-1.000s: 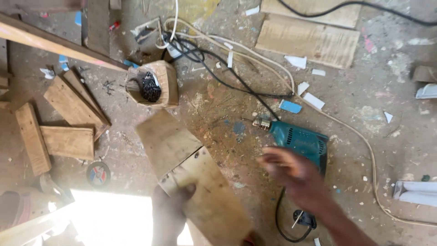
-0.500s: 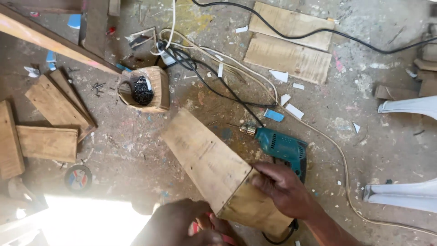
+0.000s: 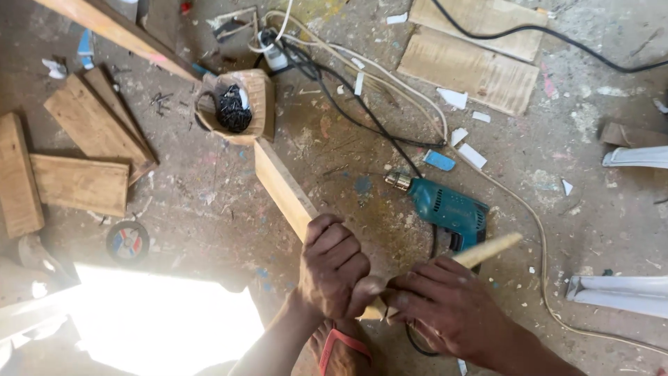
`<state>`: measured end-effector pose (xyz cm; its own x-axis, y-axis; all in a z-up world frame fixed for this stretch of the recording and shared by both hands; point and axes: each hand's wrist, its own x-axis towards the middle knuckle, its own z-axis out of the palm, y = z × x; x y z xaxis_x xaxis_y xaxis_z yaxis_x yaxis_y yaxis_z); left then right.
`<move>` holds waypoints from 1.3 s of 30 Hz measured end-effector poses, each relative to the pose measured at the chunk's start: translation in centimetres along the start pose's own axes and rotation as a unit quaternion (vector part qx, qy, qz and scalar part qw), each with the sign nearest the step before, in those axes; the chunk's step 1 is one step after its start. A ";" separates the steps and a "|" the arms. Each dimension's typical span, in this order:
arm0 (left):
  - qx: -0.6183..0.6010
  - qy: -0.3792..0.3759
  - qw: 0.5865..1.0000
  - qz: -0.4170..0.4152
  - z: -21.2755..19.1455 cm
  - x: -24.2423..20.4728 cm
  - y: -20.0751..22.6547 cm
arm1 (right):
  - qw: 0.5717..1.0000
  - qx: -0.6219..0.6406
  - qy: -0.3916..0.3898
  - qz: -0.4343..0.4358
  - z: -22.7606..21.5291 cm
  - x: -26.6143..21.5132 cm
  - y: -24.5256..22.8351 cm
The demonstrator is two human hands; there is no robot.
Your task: Assembling a wooden frame by drilling screws into wooden boards
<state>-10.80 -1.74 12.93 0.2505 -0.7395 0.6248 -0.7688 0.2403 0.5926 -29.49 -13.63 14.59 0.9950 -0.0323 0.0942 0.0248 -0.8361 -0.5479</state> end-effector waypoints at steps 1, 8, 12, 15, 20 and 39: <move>0.002 0.000 1.000 -0.005 -0.1 0.1 0.2 | 1.000 0.004 -0.004 -0.002 0.2 0.3 -0.2; 0.006 -0.055 0.996 -0.074 0.7 -0.4 -0.9 | 0.992 0.119 0.045 0.002 0.4 1.9 -0.2; -0.001 -0.070 0.992 -0.103 0.7 -0.1 -0.6 | 0.993 0.106 0.043 0.004 0.5 1.4 0.0; -0.004 -0.082 0.991 -0.108 1.0 -0.2 -0.8 | 0.993 0.108 0.038 0.015 0.1 1.8 -0.4; -0.015 -0.100 0.986 -0.136 1.0 -0.1 -0.7 | 0.988 0.144 0.040 0.027 0.4 1.7 -0.3; 0.017 -0.431 0.811 -0.396 -3.7 -2.4 -11.7 | 0.863 0.377 -0.121 0.314 10.9 0.1 0.1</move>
<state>-0.28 -0.43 6.38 0.1801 -0.8216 -0.5408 -0.5868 -0.5310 0.6113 -28.31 -7.78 5.45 0.8236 -0.1586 -0.5445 -0.5619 -0.0975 -0.8214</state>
